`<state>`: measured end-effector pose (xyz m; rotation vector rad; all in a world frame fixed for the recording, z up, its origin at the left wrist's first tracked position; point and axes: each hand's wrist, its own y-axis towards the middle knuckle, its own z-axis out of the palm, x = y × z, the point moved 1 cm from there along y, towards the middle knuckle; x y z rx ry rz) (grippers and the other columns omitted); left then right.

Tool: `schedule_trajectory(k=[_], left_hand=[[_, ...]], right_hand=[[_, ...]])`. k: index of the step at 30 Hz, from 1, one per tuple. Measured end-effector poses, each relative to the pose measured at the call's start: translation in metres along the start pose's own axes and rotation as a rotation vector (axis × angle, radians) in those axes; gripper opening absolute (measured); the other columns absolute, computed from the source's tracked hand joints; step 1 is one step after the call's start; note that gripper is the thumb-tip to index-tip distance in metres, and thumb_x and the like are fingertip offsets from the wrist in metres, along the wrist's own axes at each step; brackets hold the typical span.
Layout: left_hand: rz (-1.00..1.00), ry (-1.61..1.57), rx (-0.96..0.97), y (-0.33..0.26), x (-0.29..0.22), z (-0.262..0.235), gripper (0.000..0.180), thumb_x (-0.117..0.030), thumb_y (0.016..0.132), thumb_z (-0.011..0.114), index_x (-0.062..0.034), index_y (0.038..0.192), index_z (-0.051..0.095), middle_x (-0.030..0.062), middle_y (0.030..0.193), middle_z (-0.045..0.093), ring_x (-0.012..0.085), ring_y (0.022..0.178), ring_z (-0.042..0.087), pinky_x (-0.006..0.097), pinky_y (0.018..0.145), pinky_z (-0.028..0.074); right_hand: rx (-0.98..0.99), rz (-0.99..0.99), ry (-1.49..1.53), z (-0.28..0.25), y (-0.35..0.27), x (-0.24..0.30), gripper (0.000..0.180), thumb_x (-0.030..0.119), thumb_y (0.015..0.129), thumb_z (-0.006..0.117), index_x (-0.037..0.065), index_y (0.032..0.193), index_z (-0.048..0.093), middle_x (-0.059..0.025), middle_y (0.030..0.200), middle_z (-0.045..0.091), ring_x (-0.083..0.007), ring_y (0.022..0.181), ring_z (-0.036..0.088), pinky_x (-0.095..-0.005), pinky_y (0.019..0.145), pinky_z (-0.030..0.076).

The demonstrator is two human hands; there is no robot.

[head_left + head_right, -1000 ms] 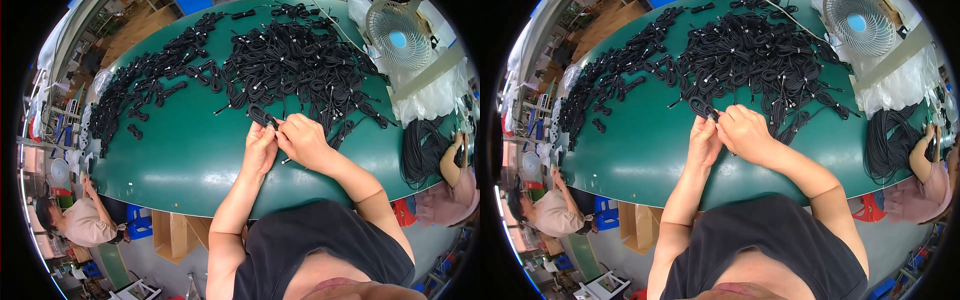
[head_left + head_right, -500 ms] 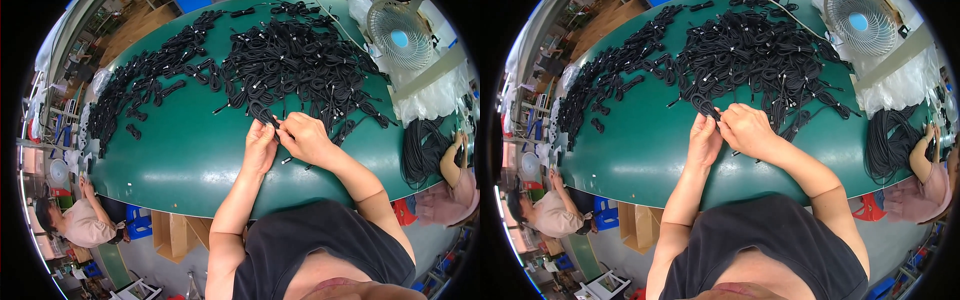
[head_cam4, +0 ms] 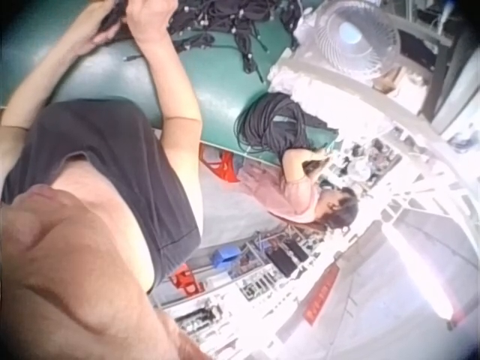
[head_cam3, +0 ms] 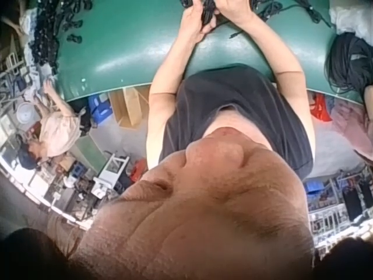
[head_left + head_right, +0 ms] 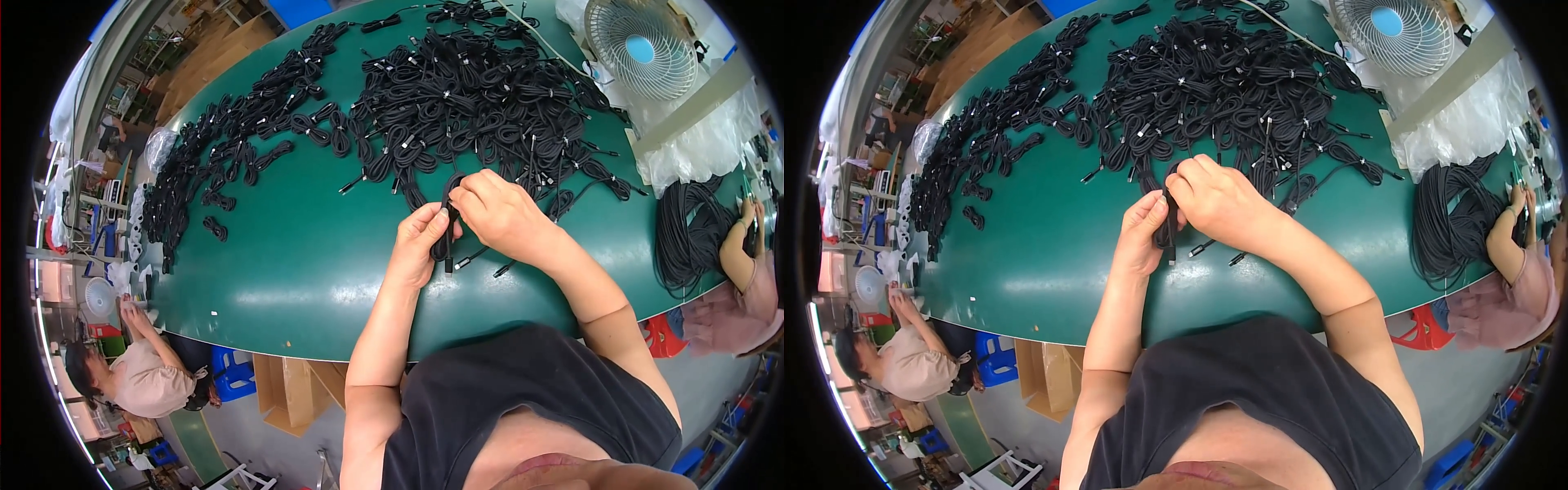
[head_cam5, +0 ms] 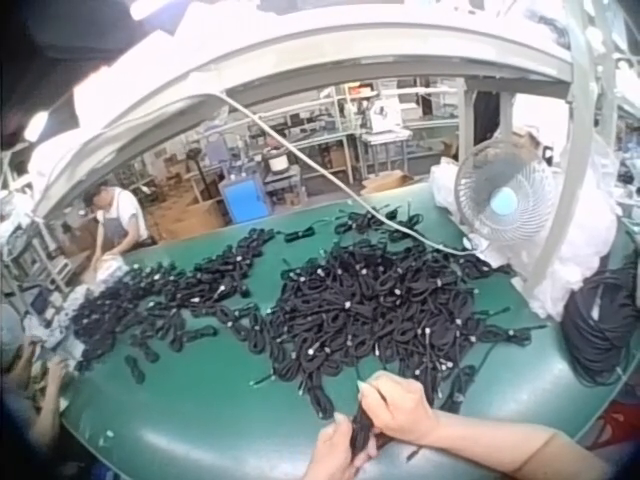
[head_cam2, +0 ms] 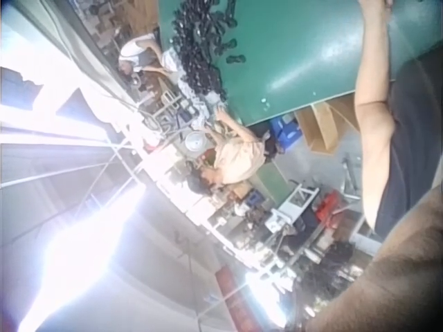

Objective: Bundling black USB cables into uniform loops and securing them with plastic ties at a factory workbench.

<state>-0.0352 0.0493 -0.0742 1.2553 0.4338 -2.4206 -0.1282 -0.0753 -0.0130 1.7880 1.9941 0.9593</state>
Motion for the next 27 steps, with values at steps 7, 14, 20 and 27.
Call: schedule_trajectory(k=[7,14,20,27], left_hand=[[-0.042,-0.125,0.058,0.001,0.006,0.008,0.026,-0.025,0.089,0.054,-0.0011,0.100,0.056,0.0053,0.080,0.060,0.0138,0.070,0.058,0.024,0.064,0.047],[-0.071,-0.214,0.046,-0.002,0.005,0.012,0.028,-0.029,0.091,0.050,-0.0012,0.097,0.052,0.0057,0.080,0.058,0.0156,0.065,0.057,0.026,0.057,0.047],[-0.011,-0.037,0.052,-0.003,-0.004,0.017,0.020,-0.021,0.090,0.053,-0.0012,0.092,0.053,0.0044,0.075,0.055,0.0125,0.061,0.053,0.024,0.055,0.044],[-0.045,-0.011,0.088,-0.004,-0.004,0.003,0.017,-0.015,0.088,0.055,-0.0003,0.094,0.053,0.0053,0.072,0.055,0.0096,0.053,0.048,0.022,0.048,0.039]], right_hand=[[-0.221,0.205,-0.018,0.015,-0.006,-0.008,0.016,0.004,0.068,0.063,0.000,0.079,0.053,-0.0109,0.069,0.051,-0.0267,0.062,0.056,-0.0351,0.054,0.049],[-0.222,0.706,0.362,0.027,-0.005,-0.014,0.014,0.008,0.075,0.063,-0.003,0.081,0.056,-0.0114,0.072,0.061,-0.0184,0.058,0.061,-0.0294,0.054,0.050],[-0.242,0.667,0.395,0.024,-0.005,-0.016,0.014,0.008,0.075,0.064,-0.002,0.080,0.056,-0.0102,0.071,0.060,-0.0163,0.057,0.060,-0.0287,0.054,0.050],[-0.169,0.549,0.291,0.013,0.001,-0.021,0.022,0.012,0.073,0.066,0.001,0.090,0.056,-0.0074,0.086,0.059,-0.0155,0.069,0.059,-0.0287,0.057,0.048]])
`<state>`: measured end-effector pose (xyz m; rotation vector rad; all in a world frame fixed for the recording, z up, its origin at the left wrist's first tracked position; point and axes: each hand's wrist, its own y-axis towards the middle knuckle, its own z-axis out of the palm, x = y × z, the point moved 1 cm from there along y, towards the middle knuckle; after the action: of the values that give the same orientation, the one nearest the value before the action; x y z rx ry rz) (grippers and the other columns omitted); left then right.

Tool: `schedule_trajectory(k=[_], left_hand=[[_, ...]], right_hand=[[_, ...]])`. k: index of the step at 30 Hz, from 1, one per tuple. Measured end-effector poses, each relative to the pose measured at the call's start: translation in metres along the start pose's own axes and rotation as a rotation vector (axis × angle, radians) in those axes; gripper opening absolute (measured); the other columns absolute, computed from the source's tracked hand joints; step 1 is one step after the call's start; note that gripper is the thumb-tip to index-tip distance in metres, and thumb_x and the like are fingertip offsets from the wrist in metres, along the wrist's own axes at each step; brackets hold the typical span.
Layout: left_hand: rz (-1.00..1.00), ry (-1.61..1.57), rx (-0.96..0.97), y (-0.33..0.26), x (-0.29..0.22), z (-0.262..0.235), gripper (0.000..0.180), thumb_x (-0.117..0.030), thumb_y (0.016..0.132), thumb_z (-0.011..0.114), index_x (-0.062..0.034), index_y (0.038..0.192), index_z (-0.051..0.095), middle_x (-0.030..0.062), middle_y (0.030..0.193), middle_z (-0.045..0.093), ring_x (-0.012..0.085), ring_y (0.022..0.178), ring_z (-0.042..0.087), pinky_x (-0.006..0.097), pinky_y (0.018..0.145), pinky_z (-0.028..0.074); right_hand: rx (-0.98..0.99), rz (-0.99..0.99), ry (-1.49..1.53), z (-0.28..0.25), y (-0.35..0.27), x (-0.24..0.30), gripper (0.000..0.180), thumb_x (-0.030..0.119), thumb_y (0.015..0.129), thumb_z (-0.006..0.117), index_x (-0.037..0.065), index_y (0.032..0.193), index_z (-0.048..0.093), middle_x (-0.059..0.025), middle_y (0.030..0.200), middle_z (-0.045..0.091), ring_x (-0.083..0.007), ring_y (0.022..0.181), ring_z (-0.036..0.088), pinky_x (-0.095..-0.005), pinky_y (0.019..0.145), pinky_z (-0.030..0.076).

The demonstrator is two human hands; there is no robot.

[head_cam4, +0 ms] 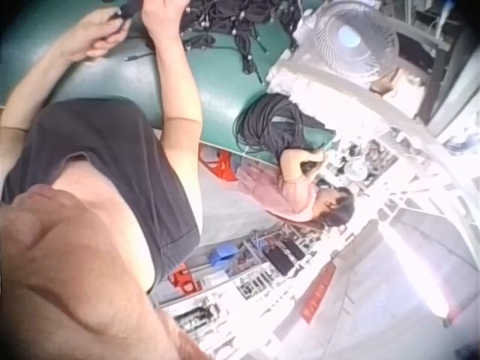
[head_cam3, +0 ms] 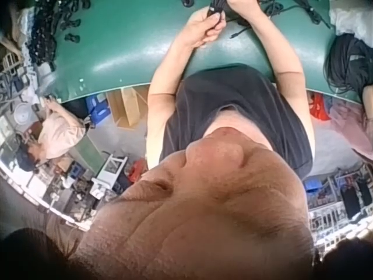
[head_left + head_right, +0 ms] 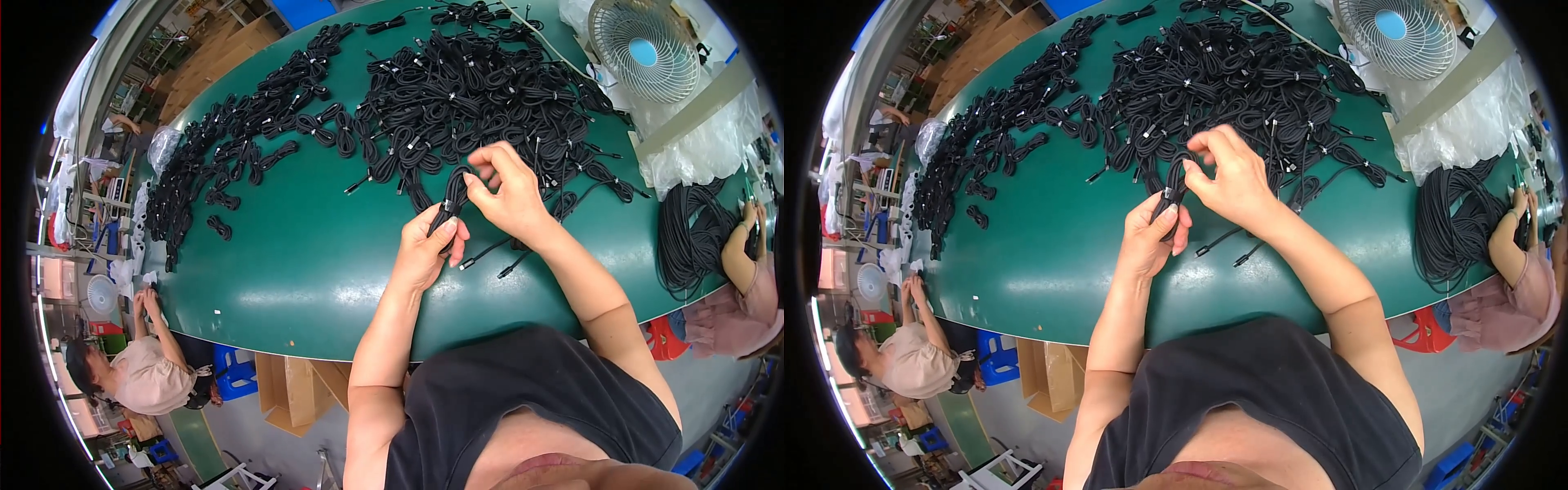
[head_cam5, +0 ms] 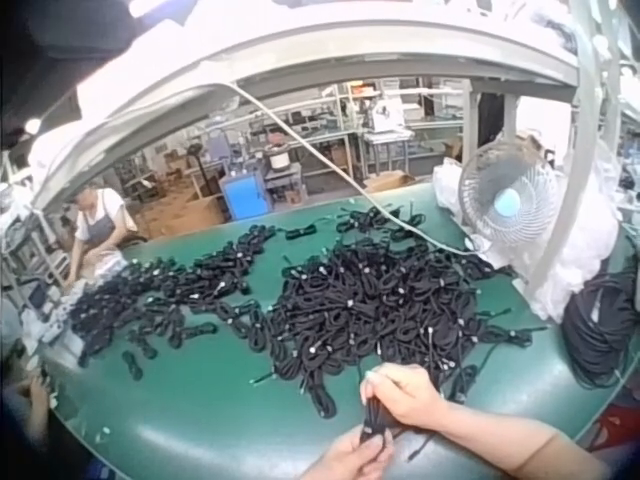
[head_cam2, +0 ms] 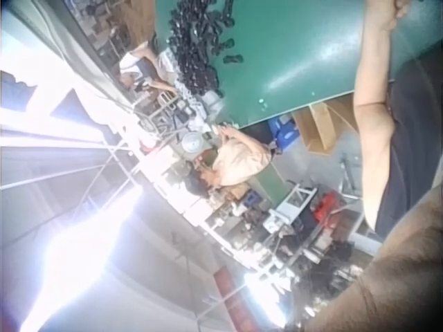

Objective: Bundling black USB cables into uniform loops and securing them with plastic ties at a factory workbench.

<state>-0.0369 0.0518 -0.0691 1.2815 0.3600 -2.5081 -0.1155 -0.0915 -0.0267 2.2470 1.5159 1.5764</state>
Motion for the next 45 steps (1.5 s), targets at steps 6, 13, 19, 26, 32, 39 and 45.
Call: schedule_trajectory(k=[6,13,19,26,32,39,45], left_hand=[[0.146,-0.051,0.009,-0.001,-0.011,-0.005,0.045,-0.013,0.086,0.057,0.0025,0.125,0.042,0.0132,0.084,0.058,0.0114,0.057,0.049,0.023,0.050,0.041],[0.354,-0.517,-0.032,0.007,-0.003,-0.012,0.042,-0.016,0.084,0.060,0.0015,0.119,0.044,0.0121,0.103,0.056,0.0193,0.092,0.056,0.030,0.079,0.048],[0.315,-0.329,-0.077,0.004,-0.008,-0.020,0.033,-0.017,0.086,0.057,-0.0024,0.115,0.050,0.0078,0.102,0.057,0.0158,0.085,0.055,0.026,0.063,0.042],[0.303,-0.232,-0.108,0.006,-0.008,-0.020,0.031,-0.011,0.084,0.060,-0.0006,0.112,0.052,0.0061,0.098,0.057,0.0143,0.088,0.055,0.030,0.080,0.045],[0.250,-0.128,-0.103,0.007,0.007,-0.011,0.029,-0.011,0.084,0.060,-0.0029,0.111,0.053,0.0035,0.104,0.056,0.0134,0.093,0.054,0.029,0.080,0.045],[0.357,-0.222,-0.179,0.009,-0.005,-0.024,0.024,-0.010,0.086,0.057,-0.0030,0.108,0.053,0.0029,0.103,0.056,0.0130,0.090,0.055,0.030,0.081,0.046],[0.202,-0.136,-0.147,0.009,0.008,-0.013,0.029,-0.014,0.086,0.059,-0.0038,0.112,0.053,0.0028,0.107,0.056,0.0114,0.092,0.053,0.029,0.083,0.042]], right_hand=[[0.386,0.000,0.272,-0.012,0.007,-0.002,0.028,0.012,0.077,0.066,0.003,0.101,0.058,-0.0084,0.089,0.059,-0.0175,0.073,0.057,-0.0286,0.064,0.047],[0.041,-0.781,-0.223,0.002,-0.010,0.013,0.034,0.016,0.058,0.069,0.010,0.090,0.059,-0.0038,0.088,0.055,-0.0196,0.080,0.054,-0.0375,0.075,0.043],[0.051,-0.645,-0.203,-0.004,-0.006,0.030,0.022,0.019,0.073,0.065,0.009,0.091,0.060,-0.0023,0.092,0.057,-0.0193,0.082,0.053,-0.0383,0.083,0.038],[0.227,-0.470,-0.172,0.003,-0.013,0.010,0.014,0.010,0.067,0.068,0.004,0.075,0.059,-0.0054,0.070,0.051,-0.0224,0.068,0.050,-0.0340,0.064,0.042],[0.151,-0.387,-0.212,0.012,-0.020,0.016,0.015,0.010,0.066,0.067,0.004,0.068,0.053,-0.0072,0.068,0.051,-0.0244,0.066,0.052,-0.0349,0.054,0.045],[0.280,-0.294,-0.177,0.004,-0.016,0.010,0.015,0.013,0.070,0.064,0.004,0.071,0.053,-0.0082,0.070,0.054,-0.0263,0.068,0.054,-0.0370,0.059,0.046],[0.235,-0.283,-0.123,0.007,-0.017,0.016,0.012,0.011,0.069,0.063,0.004,0.071,0.053,-0.0086,0.069,0.054,-0.0272,0.067,0.054,-0.0378,0.058,0.046]])
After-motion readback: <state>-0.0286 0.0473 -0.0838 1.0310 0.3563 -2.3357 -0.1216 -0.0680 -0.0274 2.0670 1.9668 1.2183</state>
